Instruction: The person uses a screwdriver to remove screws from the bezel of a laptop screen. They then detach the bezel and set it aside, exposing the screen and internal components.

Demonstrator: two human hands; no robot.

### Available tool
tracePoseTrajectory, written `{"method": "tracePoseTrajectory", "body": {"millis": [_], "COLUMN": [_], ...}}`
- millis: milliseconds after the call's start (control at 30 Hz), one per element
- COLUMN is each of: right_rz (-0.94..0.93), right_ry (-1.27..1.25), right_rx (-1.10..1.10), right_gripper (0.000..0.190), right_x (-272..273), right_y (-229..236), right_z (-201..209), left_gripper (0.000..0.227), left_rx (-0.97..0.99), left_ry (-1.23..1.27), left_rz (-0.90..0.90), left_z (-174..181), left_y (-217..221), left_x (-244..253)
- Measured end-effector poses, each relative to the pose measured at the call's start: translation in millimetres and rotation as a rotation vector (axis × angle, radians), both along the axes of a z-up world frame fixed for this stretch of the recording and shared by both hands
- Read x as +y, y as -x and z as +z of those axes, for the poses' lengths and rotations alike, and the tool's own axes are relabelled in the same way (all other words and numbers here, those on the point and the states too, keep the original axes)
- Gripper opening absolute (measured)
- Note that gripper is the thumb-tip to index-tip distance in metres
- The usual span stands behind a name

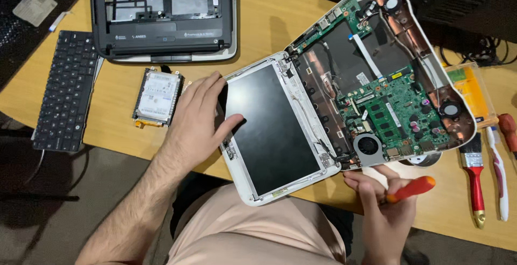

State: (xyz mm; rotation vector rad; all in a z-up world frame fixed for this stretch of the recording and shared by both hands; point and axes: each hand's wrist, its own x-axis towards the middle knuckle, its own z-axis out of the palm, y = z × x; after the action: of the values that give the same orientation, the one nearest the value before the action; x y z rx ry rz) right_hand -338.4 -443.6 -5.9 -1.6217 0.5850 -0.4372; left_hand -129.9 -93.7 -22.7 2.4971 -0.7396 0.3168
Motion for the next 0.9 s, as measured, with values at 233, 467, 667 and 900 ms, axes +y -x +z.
{"method": "tracePoseTrajectory", "body": {"millis": [233,467,667,900], "right_rz": [0.019,0.02,0.071,0.071], "right_ry": [-0.153,-0.152,-0.046,-0.019], "right_rx": [-0.121,-0.137,-0.108,-0.038], "right_gripper": [0.032,0.028,0.037,0.054], "right_x": [1,1,1,-15], "right_y": [6,-31,-38,-29], "right_z": [-2,18,15,-1], "left_gripper": [0.091,0.088,0.09,0.082], "left_rx": [-0.048,0.18,0.114,0.004], "left_ry": [-0.057,-0.052,0.037,0.14], "left_rz": [0.04,0.061,0.002,-0.024], "left_z": [11,26,11,7], "left_y": [11,51,83,89], "left_x": [1,11,17,17]}}
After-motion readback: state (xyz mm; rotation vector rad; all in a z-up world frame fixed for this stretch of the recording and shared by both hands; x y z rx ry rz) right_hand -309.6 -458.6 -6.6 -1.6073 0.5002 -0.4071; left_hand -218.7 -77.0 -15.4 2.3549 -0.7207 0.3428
